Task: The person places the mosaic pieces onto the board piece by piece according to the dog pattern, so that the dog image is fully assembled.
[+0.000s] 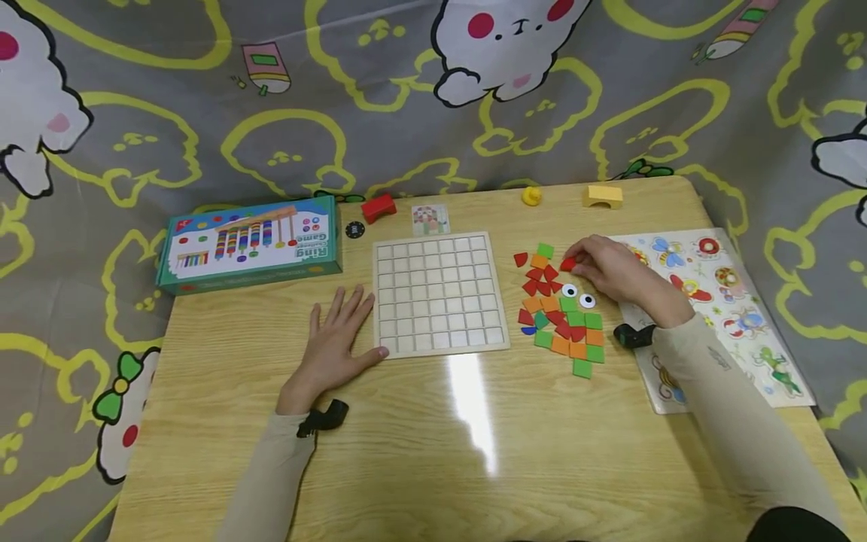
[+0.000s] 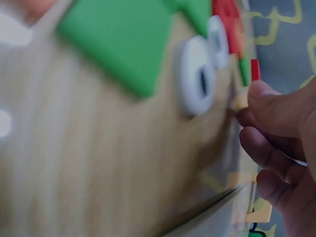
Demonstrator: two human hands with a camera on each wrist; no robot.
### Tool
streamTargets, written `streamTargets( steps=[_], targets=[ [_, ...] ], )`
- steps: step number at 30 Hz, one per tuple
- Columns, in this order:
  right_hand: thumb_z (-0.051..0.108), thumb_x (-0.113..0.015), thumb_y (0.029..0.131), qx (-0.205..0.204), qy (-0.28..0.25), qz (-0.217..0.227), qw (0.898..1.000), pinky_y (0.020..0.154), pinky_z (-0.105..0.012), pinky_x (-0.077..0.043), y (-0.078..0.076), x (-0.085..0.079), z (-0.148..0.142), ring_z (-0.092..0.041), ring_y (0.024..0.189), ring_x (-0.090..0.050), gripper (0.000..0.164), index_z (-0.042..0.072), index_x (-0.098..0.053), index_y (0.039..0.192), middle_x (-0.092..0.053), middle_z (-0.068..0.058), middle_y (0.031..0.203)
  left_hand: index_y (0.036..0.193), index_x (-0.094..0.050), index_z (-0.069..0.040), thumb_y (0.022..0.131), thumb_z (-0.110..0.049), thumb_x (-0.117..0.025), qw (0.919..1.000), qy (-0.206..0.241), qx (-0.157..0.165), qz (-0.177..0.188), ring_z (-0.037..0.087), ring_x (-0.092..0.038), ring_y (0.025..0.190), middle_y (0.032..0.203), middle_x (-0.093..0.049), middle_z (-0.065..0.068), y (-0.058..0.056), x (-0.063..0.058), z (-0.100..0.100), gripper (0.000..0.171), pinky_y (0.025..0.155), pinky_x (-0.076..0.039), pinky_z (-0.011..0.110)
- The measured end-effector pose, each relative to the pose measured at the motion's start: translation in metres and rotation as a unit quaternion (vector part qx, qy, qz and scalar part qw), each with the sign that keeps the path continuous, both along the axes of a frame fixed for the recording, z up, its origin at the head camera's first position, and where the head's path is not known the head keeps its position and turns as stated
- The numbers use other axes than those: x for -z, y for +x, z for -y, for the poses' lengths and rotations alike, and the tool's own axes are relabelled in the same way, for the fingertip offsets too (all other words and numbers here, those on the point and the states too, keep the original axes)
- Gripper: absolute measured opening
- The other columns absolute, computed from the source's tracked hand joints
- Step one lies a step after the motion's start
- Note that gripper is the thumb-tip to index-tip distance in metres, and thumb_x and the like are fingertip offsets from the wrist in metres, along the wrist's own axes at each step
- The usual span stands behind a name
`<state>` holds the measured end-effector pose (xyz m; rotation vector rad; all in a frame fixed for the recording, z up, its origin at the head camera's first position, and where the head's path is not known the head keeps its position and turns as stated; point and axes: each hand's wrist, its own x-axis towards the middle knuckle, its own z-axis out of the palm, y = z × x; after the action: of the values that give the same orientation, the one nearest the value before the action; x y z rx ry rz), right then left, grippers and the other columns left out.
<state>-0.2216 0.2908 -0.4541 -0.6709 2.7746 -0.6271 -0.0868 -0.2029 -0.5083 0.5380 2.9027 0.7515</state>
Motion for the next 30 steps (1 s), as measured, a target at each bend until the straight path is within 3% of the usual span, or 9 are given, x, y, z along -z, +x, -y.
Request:
streamTargets(
  steps=[5,12,17,21,25,30],
  targets=[
    [0.009,-0.06,0.098,0.016,-0.055,-0.024,0.998,0.084,-0.045,-0.049,-0.005,-0.005,0.017,-0.027,0.096,-0.064,0.025,0.003,-0.061,0.122,-0.068,-0.013,0.107,0.16,-0.019,-0.022,0.089,-0.06,-0.061,1.0,-0.001,-0.003,-0.007,0.034,0.002,0.152,0.166,-0.009,0.004,0.003,0.003,0.0,0.09,0.112,0.007,0.066],
    [0.017,-0.064,0.096,0.057,-0.171,-0.007,0.984,0.07,-0.02,-0.047,-0.013,-0.009,0.075,-0.022,0.086,-0.063,0.024,0.01,-0.066,0.12,-0.069,-0.008,0.104,0.159,-0.021,-0.022,0.09,-0.06,-0.06,0.9999,0.001,-0.002,-0.016,0.033,0.002,0.152,0.166,-0.01,0.005,0.001,0.005,0.003,0.088,0.114,0.005,0.062],
    [0.014,-0.065,0.096,0.019,-0.227,0.015,0.974,0.072,-0.023,-0.05,-0.024,0.001,0.137,-0.019,0.088,-0.064,0.025,0.009,-0.067,0.12,-0.069,-0.007,0.104,0.157,-0.03,-0.02,0.088,-0.052,-0.067,0.9992,0.027,-0.001,-0.031,0.034,-0.001,0.152,0.165,-0.015,0.007,-0.001,0.005,0.005,0.084,0.117,-0.005,0.059],
    [0.011,-0.064,0.096,-0.029,-0.251,0.034,0.967,0.079,-0.03,-0.051,-0.033,0.01,0.188,-0.019,0.093,-0.063,0.025,0.005,-0.065,0.12,-0.067,-0.008,0.105,0.154,-0.037,-0.023,0.085,-0.053,-0.071,0.9979,0.052,-0.022,-0.032,0.036,-0.006,0.149,0.16,-0.022,0.012,-0.002,0.004,0.004,0.082,0.113,-0.015,0.062],
    [0.011,-0.063,0.097,-0.068,-0.245,0.035,0.967,0.085,-0.035,-0.049,-0.043,0.018,0.227,-0.021,0.095,-0.062,0.024,0.003,-0.063,0.12,-0.066,-0.01,0.107,0.151,-0.043,-0.026,0.082,-0.057,-0.073,0.9958,0.069,-0.048,-0.035,0.034,-0.021,0.126,0.134,-0.035,0.011,0.0,0.005,0.003,0.081,0.102,-0.02,0.055],
    [0.012,-0.065,0.096,-0.064,-0.208,0.042,0.975,0.088,-0.036,-0.047,-0.052,0.026,0.254,-0.021,0.095,-0.061,0.024,0.005,-0.064,0.118,-0.064,-0.009,0.107,0.15,-0.045,-0.025,0.08,-0.062,-0.072,0.9959,0.06,-0.051,-0.045,0.024,-0.029,0.095,0.104,-0.041,0.003,0.003,0.008,0.002,0.083,0.084,-0.02,0.041]
  ],
)
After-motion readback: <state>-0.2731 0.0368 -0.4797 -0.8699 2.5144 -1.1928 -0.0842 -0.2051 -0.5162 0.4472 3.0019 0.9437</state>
